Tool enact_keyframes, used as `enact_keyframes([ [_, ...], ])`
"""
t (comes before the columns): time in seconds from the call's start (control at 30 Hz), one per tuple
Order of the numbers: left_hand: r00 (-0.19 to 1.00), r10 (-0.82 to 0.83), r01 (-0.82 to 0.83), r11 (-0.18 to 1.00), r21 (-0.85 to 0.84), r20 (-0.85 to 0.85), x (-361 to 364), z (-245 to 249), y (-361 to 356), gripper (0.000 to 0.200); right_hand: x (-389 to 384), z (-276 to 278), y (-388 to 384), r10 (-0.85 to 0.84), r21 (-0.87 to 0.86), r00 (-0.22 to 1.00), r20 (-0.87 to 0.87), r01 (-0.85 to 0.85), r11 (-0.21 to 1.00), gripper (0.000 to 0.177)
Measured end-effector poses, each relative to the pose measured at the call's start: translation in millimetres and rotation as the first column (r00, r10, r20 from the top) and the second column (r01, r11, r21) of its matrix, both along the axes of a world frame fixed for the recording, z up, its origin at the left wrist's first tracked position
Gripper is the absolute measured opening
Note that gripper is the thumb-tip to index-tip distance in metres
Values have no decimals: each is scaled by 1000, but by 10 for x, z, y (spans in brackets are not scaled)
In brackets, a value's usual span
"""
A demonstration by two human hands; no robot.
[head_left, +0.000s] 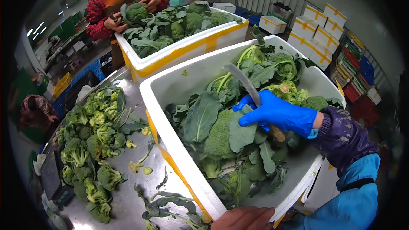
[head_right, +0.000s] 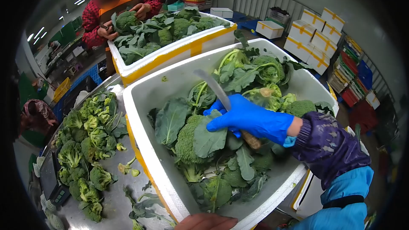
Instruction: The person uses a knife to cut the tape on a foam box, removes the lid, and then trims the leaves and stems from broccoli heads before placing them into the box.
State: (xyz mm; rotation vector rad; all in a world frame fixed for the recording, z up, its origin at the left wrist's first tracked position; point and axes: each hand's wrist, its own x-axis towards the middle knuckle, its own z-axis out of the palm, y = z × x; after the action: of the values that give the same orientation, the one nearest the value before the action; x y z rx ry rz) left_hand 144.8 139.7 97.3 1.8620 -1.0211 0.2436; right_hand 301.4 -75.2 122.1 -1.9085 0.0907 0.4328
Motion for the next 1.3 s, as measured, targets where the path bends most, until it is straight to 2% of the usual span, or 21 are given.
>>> enact_keyframes([
  [0.1,1000,-19,19,998,-58,2,47,-48,6,36,-252,135,-139,-78,76,996,-48,82,994,32],
  [0.17,999,-35,37,993,-115,17,48,-32,-3,39,-423,205,-227,-135,238,986,-96,155,959,41],
  [0.23,971,182,-195,978,-71,-158,-6,24,-16,50,-618,308,-281,-180,256,977,-110,203,945,41],
  [0.3,886,247,-362,897,-253,-393,-20,48,-70,54,-804,382,-335,-249,277,965,-83,262,924,41],
  [0.33,730,124,-381,890,-250,-672,19,162,-74,83,-888,385,-348,-263,304,962,-70,272,913,41],
  [0.37,684,59,-456,813,-363,-727,71,278,-113,50,-967,409,-333,-264,308,963,-60,270,912,41],
  [0.43,685,-185,-345,770,-537,-705,207,270,-139,57,-1118,447,-260,-250,376,966,-62,255,891,35],
  [0.5,656,-319,-130,844,-519,-684,427,165,-205,58,-1222,446,-234,-241,340,970,-42,240,909,36],
  [0.53,520,-360,-249,804,-540,-775,386,205,-275,53,-1252,460,-245,-236,359,972,-19,227,905,36],
  [0.57,528,-357,-244,806,-540,-771,376,209,-292,53,-1263,462,-265,-233,380,973,7,213,900,36],
  [0.63,397,-489,-335,710,-619,-776,393,154,-330,44,-1254,381,-454,-252,369,967,49,217,904,33],
  [0.67,399,-523,-333,683,-650,-753,400,140,-326,39,-1264,357,-536,-320,382,946,55,276,882,31],
  [0.7,398,-521,-331,686,-648,-755,407,135,-318,39,-1280,319,-614,-387,394,920,58,335,856,30],
  [0.77,322,-540,-357,691,-629,-777,434,124,-303,39,-1306,252,-688,-364,410,929,61,309,858,28],
  [0.83,333,-536,-318,711,-628,-776,454,95,-305,39,-1349,227,-664,-337,392,937,90,277,877,27],
  [1.07,354,-586,-309,662,-683,-729,489,49,-318,43,-1365,265,-661,-277,345,940,200,197,918,26],
  [1.13,380,-565,-304,672,-675,-733,463,74,-328,43,-1356,303,-670,-258,200,923,285,206,958,23],
  [1.17,356,-525,-219,758,-615,-773,432,119,-321,49,-1348,360,-694,-254,201,925,281,202,959,23],
  [1.2,337,-478,-133,829,-544,-811,417,139,-315,55,-1325,451,-750,-269,77,883,385,260,963,20],
  [1.23,337,-473,-149,827,-542,-814,413,121,-320,55,-1271,516,-824,-260,-42,834,486,320,946,17],
  [1.3,540,-422,163,901,-402,-728,407,72,-340,68,-1130,504,-1146,-209,-31,721,661,304,952,15],
])
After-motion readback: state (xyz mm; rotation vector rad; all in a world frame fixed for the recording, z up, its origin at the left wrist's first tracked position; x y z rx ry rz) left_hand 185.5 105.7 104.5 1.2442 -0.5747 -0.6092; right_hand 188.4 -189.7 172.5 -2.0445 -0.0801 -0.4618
